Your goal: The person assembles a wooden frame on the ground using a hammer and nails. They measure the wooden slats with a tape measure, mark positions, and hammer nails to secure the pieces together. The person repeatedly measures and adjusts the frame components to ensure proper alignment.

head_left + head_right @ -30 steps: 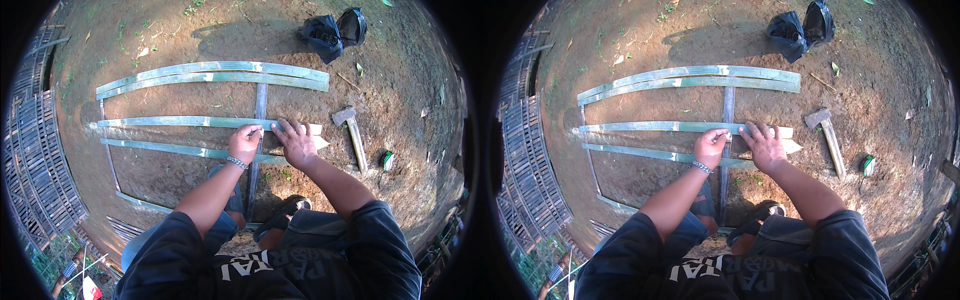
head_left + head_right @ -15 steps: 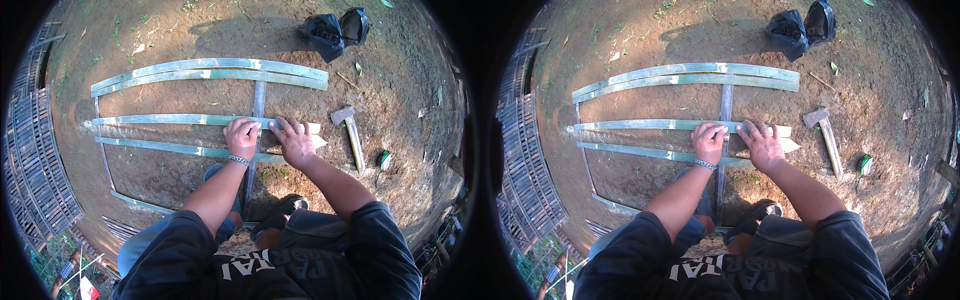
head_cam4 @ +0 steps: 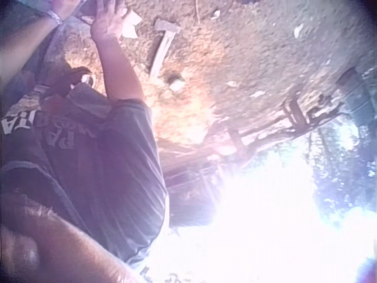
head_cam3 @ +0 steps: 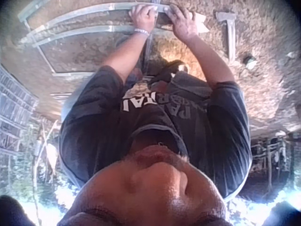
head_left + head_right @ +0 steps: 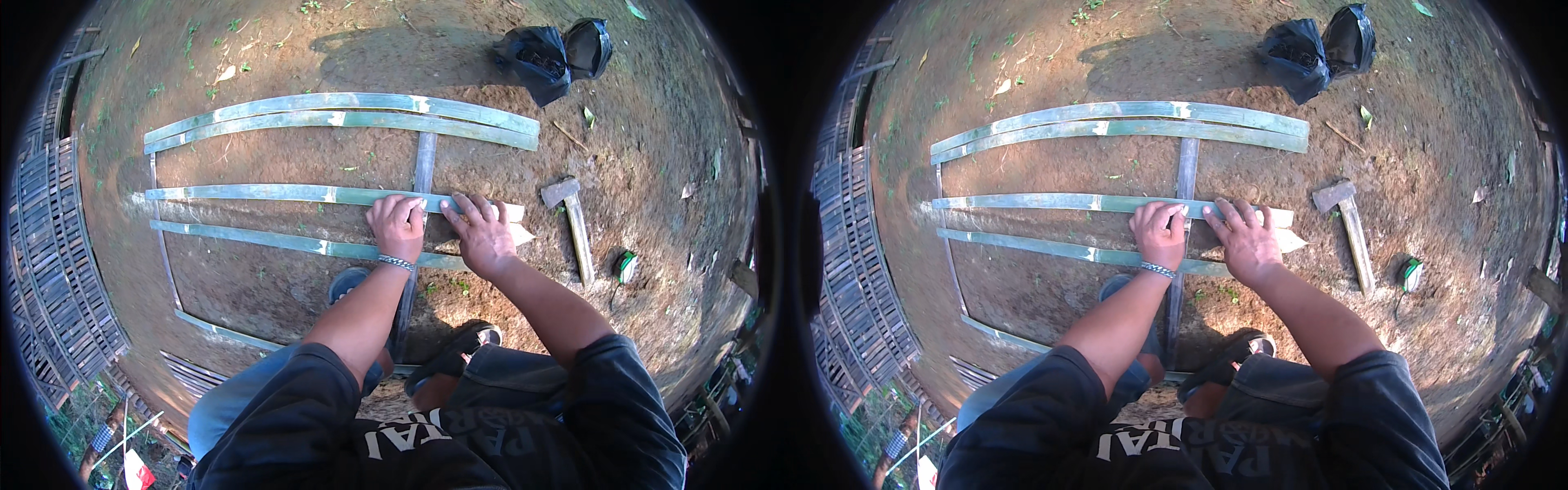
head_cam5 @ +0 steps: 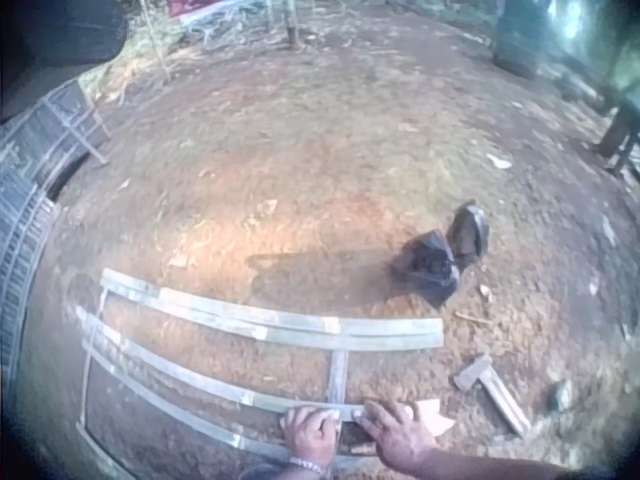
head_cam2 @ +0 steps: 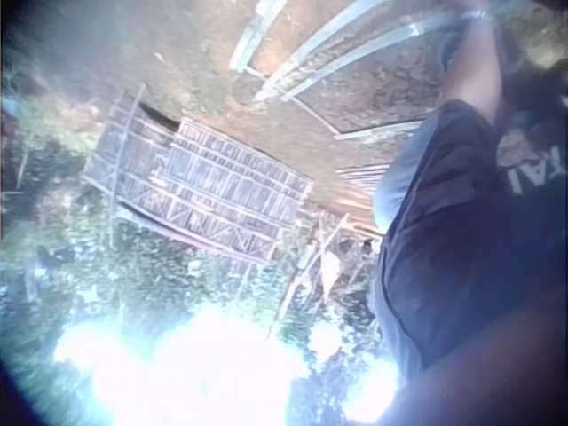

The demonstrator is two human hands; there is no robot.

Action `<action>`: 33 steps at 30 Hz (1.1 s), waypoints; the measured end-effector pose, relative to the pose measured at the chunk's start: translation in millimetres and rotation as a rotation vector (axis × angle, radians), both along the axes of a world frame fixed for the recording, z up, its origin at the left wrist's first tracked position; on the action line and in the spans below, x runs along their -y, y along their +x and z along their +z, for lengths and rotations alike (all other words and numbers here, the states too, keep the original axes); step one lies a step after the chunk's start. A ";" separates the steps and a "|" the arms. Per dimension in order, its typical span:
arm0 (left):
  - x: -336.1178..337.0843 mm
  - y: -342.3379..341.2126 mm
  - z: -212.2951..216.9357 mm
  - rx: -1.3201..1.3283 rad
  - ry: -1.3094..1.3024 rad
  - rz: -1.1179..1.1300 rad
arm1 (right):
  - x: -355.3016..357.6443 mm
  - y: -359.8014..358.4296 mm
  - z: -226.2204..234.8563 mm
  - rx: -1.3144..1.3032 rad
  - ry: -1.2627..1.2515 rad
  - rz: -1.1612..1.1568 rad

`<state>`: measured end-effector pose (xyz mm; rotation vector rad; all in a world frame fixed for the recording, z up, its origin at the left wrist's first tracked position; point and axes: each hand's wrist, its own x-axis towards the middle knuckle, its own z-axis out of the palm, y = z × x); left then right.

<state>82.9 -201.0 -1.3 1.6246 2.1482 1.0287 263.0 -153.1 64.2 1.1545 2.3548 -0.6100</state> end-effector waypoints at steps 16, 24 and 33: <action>2.9 0.5 -4.2 -0.022 -0.017 -0.011 | 1.2 -1.3 -2.0 0.025 0.023 0.026; 1.3 2.9 -5.2 -0.025 -0.043 -0.030 | -1.5 -2.3 5.7 0.067 -0.007 0.029; 2.9 -1.2 -6.3 0.016 -0.058 -0.017 | 1.8 155.3 -8.6 -0.002 0.341 -0.673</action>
